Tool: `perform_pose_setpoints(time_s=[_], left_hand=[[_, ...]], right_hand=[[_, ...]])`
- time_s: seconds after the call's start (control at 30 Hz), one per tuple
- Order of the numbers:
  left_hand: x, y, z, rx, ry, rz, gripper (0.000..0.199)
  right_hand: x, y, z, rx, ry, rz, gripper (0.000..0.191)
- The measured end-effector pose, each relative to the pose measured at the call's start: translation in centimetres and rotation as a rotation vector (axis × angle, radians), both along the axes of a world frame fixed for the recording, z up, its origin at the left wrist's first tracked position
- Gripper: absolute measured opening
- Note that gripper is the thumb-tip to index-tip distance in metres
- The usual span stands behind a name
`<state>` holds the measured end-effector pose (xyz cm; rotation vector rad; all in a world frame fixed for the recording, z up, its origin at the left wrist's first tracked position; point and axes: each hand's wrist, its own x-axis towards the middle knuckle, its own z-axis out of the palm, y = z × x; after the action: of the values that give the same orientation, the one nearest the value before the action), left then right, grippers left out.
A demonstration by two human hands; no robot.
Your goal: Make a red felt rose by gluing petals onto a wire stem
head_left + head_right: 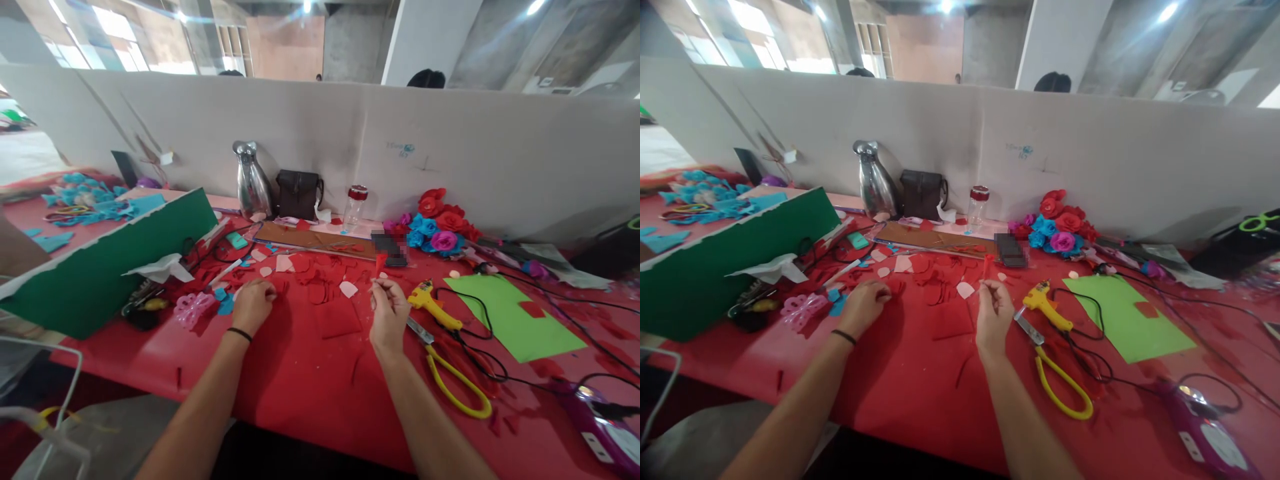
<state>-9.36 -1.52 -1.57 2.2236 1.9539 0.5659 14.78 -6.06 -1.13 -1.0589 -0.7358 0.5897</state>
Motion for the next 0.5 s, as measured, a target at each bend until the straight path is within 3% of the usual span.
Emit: perform_pose_setpoints(time_s=[0.13,0.37,0.5], left_hand=[[-0.02,-0.09,-0.43,0.02,-0.023,0.003,0.019],[-0.69,0.63,-0.94,0.175,-0.411,0.107,0.011],[-0.76,0.84,-0.79,0.17,-0.457,0.084,0.009]], right_hand=[[-0.02,0.1,-0.28,-0.011,0.002,0.031,0.016],[-0.17,-0.08,0.14,-0.016,-0.002,0.057,0.014],[-0.2,-0.07,0.02,-0.045,-0.033,0.081,0.015]])
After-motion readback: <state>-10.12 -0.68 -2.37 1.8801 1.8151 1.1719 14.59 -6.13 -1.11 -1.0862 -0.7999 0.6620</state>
